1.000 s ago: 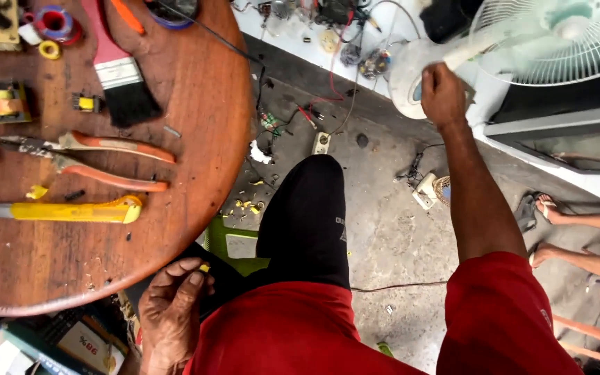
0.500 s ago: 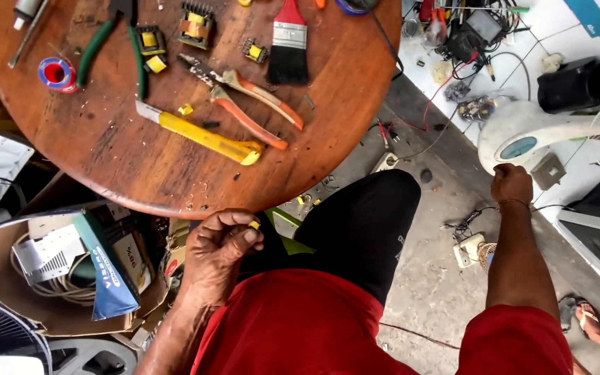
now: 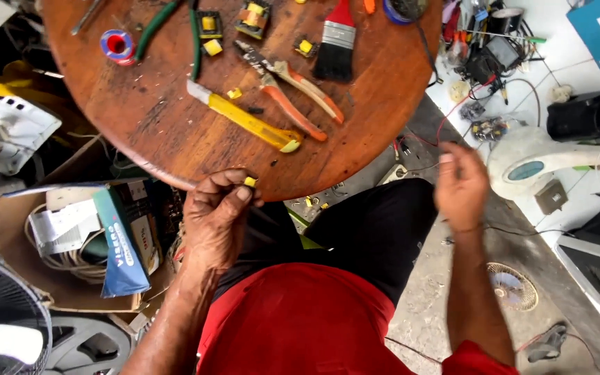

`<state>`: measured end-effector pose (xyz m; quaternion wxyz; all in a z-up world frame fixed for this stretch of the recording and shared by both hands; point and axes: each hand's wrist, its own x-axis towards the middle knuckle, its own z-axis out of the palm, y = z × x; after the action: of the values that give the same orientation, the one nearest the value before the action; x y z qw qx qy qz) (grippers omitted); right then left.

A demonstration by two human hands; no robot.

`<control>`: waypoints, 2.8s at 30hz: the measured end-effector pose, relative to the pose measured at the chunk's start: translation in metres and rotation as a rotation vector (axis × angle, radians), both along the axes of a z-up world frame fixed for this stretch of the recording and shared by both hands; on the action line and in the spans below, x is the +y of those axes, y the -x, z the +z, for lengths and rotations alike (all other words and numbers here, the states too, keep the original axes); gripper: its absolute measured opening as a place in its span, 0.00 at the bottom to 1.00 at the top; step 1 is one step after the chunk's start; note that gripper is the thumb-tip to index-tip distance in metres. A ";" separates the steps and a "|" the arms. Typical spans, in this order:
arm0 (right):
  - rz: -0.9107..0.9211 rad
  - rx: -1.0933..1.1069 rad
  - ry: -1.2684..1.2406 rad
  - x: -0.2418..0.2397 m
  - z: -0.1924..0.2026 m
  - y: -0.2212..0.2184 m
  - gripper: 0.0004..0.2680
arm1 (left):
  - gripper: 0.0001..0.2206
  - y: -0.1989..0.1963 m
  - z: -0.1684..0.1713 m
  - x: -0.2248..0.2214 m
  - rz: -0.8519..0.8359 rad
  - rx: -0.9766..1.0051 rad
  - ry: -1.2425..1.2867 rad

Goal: Winding thin copper wire around a small electronic transformer core on a workbench.

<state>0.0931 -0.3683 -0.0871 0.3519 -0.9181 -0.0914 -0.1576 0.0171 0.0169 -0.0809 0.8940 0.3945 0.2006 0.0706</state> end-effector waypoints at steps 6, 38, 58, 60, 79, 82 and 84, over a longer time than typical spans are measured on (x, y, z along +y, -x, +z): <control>0.458 -0.292 0.151 0.208 0.023 -0.019 0.08 | 0.11 0.012 0.014 0.016 -0.022 -0.083 -0.015; 0.566 0.164 0.010 0.191 0.098 0.090 0.20 | 0.12 0.019 0.048 0.003 -0.042 -0.222 -0.022; 0.494 0.009 0.282 0.196 0.124 0.096 0.15 | 0.07 0.032 0.064 -0.009 -0.113 -0.187 -0.135; 0.493 0.007 0.291 0.198 0.126 0.095 0.15 | 0.06 0.032 0.065 -0.009 -0.129 -0.177 -0.162; 0.416 -0.002 0.209 0.190 0.127 0.100 0.14 | 0.11 0.031 0.016 -0.016 -0.202 -0.242 -0.003; 0.416 -0.042 0.190 0.187 0.123 0.097 0.13 | 0.09 0.031 0.022 -0.013 -0.242 -0.313 0.007; 0.417 -0.072 0.196 0.184 0.122 0.095 0.12 | 0.08 0.033 0.024 -0.012 -0.283 -0.380 0.021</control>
<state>-0.0021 -0.1844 0.0348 0.2827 -0.9028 -0.3067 -0.1046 -0.0155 0.0047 -0.0573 0.9207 0.3890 -0.0276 0.0155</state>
